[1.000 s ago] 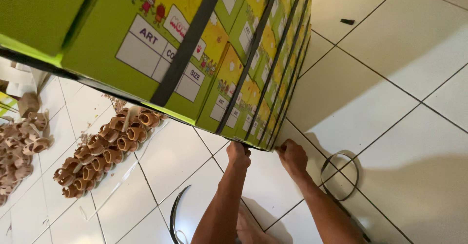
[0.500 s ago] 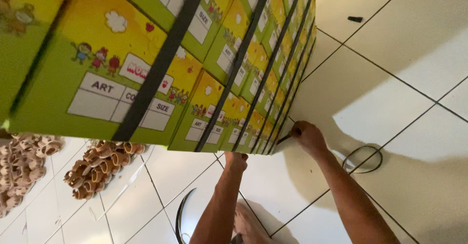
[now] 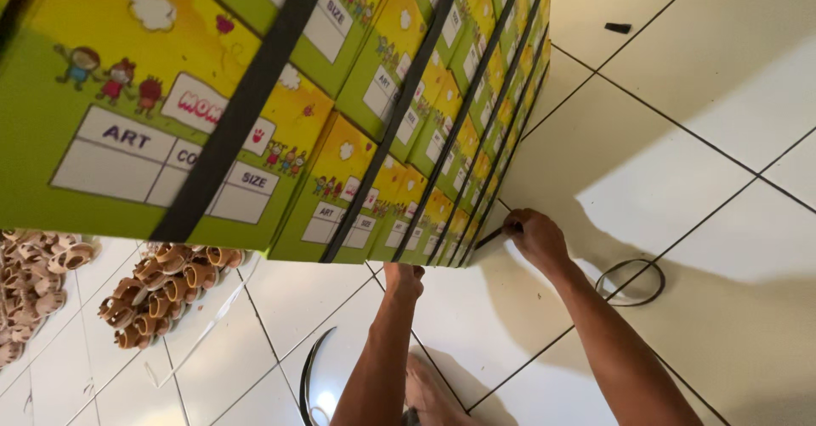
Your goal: The person sits on the floor and uses a long black strap to secure a vertical stack of green and yellow boxes. They wrap the strap around the stack multiple times and tie knots to hold the boxes together.
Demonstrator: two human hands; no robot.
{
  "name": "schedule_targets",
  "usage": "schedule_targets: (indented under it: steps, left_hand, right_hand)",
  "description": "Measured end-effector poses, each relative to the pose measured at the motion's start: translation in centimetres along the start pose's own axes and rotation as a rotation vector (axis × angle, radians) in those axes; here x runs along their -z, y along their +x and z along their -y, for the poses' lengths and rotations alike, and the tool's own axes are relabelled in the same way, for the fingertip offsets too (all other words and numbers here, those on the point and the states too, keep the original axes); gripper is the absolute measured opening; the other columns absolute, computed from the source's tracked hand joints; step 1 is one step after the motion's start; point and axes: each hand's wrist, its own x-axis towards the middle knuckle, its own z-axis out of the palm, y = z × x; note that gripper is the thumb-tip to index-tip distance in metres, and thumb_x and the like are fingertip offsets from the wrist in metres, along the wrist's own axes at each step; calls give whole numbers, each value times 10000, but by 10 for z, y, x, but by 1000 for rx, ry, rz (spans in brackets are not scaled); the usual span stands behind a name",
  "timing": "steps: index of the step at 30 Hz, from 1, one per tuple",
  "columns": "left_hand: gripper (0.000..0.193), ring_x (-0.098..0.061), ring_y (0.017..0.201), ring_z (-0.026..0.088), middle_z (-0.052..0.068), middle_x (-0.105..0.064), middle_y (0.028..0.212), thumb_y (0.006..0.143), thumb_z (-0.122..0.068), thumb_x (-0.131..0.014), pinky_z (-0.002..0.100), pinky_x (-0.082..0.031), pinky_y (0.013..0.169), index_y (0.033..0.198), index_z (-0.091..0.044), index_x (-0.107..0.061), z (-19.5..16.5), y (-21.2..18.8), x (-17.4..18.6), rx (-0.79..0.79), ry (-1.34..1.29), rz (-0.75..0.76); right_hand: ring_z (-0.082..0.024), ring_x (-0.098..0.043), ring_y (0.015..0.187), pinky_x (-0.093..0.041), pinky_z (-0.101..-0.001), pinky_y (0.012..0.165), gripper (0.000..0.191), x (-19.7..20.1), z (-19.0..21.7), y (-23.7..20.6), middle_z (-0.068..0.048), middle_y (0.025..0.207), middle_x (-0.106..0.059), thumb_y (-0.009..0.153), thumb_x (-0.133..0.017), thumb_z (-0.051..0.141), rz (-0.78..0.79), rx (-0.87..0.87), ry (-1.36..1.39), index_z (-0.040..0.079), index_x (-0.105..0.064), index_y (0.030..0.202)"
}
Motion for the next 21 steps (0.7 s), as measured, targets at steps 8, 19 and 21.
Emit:
schedule_targets:
  steps: [8, 19, 21]
  left_hand:
    - [204, -440, 681, 151, 25, -547, 873, 937, -254, -666, 319, -316, 585, 1088, -151, -576, 0, 17, 17, -160, 54, 220]
    - [464, -633, 1166, 280, 143, -652, 1311, 946, -218, -614, 433, -515, 961, 1372, -40, -562, 25, -1, 45, -620, 273, 247]
    - [466, -597, 1220, 313, 168, -620, 1354, 947, -177, -588, 452, -481, 1006, 1393, -50, -543, 45, -34, 41, -763, 745, 167]
  right_hand:
    - [-342, -702, 953, -557, -481, 813, 135, 83, -51, 80, -123, 997, -748, 935, -680, 264, -27, -64, -260, 146, -733, 975]
    - [-431, -426, 1393, -368, -465, 1107, 613, 123, -58, 188, -300, 1530, -436, 966, -525, 92, -388, 355, -85, -54, -359, 1538]
    - [-428, -414, 1407, -351, -459, 1116, 597, 119, -54, 201, -287, 1543, -430, 958, -498, 68, -350, 405, -37, -15, -373, 1535]
